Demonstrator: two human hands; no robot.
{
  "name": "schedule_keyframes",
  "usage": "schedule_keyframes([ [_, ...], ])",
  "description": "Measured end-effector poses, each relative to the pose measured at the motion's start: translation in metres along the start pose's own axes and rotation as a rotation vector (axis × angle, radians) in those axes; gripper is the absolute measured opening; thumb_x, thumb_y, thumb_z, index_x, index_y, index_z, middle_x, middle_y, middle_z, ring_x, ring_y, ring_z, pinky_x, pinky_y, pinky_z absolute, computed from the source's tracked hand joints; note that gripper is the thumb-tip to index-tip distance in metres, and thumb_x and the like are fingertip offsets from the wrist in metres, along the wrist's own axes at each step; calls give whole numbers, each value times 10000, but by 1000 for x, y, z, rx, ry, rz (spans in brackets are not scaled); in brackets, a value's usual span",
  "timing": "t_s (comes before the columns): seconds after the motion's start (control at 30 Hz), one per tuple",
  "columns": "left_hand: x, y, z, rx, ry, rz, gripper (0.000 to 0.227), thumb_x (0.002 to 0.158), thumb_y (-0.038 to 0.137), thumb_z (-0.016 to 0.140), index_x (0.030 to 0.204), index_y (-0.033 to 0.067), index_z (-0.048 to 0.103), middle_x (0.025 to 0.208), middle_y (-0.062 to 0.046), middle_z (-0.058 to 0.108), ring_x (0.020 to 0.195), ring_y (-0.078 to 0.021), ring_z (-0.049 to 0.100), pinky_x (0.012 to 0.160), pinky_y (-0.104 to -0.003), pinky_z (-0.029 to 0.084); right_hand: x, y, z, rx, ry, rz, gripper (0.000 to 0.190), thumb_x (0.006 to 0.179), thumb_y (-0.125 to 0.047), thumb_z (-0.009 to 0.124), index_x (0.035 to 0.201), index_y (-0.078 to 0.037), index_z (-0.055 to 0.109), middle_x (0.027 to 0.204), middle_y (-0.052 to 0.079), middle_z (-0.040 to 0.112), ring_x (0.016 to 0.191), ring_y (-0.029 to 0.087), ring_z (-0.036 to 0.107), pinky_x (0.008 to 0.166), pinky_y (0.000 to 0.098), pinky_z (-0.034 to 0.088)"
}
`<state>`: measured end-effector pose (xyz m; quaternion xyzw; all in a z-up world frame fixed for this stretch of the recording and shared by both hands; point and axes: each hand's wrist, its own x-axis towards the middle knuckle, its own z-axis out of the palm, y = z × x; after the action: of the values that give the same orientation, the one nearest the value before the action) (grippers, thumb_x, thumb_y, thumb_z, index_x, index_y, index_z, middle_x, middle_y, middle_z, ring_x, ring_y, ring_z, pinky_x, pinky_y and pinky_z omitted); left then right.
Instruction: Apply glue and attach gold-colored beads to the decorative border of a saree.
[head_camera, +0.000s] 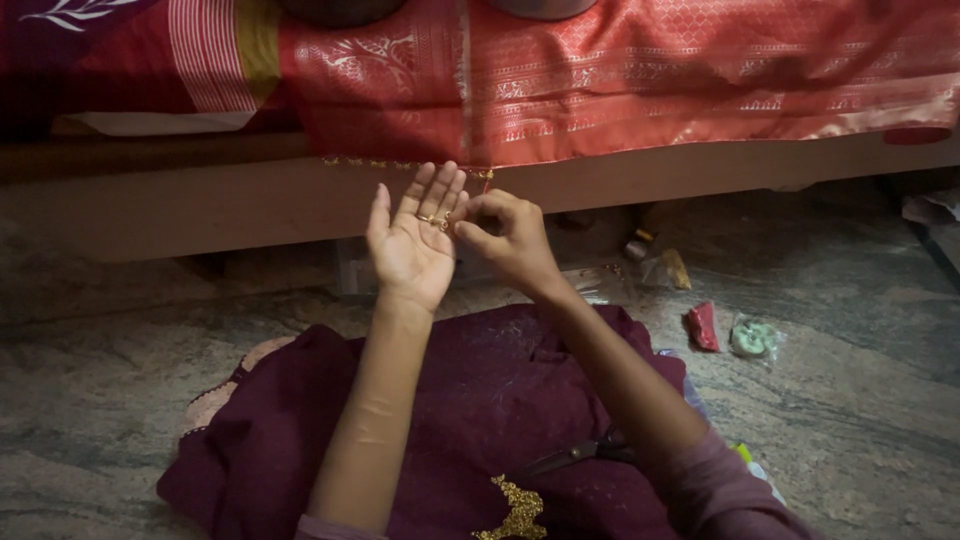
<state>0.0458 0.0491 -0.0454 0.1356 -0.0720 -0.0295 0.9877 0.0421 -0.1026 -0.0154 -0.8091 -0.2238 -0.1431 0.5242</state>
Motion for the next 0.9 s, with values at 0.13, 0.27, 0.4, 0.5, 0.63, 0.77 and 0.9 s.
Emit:
schedule_keyframes([
  [0.13,-1,-1,2,-57,19,8,601,1068,485,404,1319,-34,577,1390,-232,613,1352,-330,566,1194,-453,428,-4,4,-2,220,28,132,145,853,-93,754,982,-28,767,896,33,749,809,77,686,745,244,572],
  [0.27,1,0,-1,-23,19,42,592,1065,489,414,1306,-21,592,1371,-226,634,1338,-321,582,1195,-451,431,-4,2,-9,195,53,135,118,860,-78,743,960,-28,782,873,26,772,774,66,704,717,222,583],
  [0.4,4,-1,-3,-38,10,31,588,1066,491,414,1300,-15,601,1361,-218,645,1327,-317,592,1184,-450,435,0,-4,-12,112,42,106,113,848,-80,756,942,-34,800,836,30,769,729,68,685,670,225,557],
  [0.5,4,-2,-3,-32,8,35,589,1065,491,409,1298,-14,602,1365,-219,643,1332,-314,591,1187,-449,438,0,-2,-11,78,42,87,118,836,-88,780,938,-36,807,816,38,758,720,71,669,657,230,541],
  [0.63,3,-4,-1,4,7,48,588,1073,489,403,1297,-15,605,1364,-220,645,1329,-315,591,1195,-447,430,-2,2,-11,70,39,45,133,830,-85,781,953,-42,808,833,33,757,753,67,676,691,232,546],
  [0.77,3,-4,-2,12,10,41,590,1071,490,397,1296,-15,604,1367,-214,645,1332,-310,591,1200,-439,423,-3,5,-8,78,24,87,129,832,-89,786,953,-48,808,849,29,743,748,72,672,684,233,547],
  [0.9,2,-3,0,25,14,45,591,1072,492,399,1303,-14,600,1373,-213,642,1332,-309,590,1193,-433,423,-4,10,-4,128,24,116,123,855,-87,787,967,-41,804,875,35,735,763,80,667,688,240,549],
])
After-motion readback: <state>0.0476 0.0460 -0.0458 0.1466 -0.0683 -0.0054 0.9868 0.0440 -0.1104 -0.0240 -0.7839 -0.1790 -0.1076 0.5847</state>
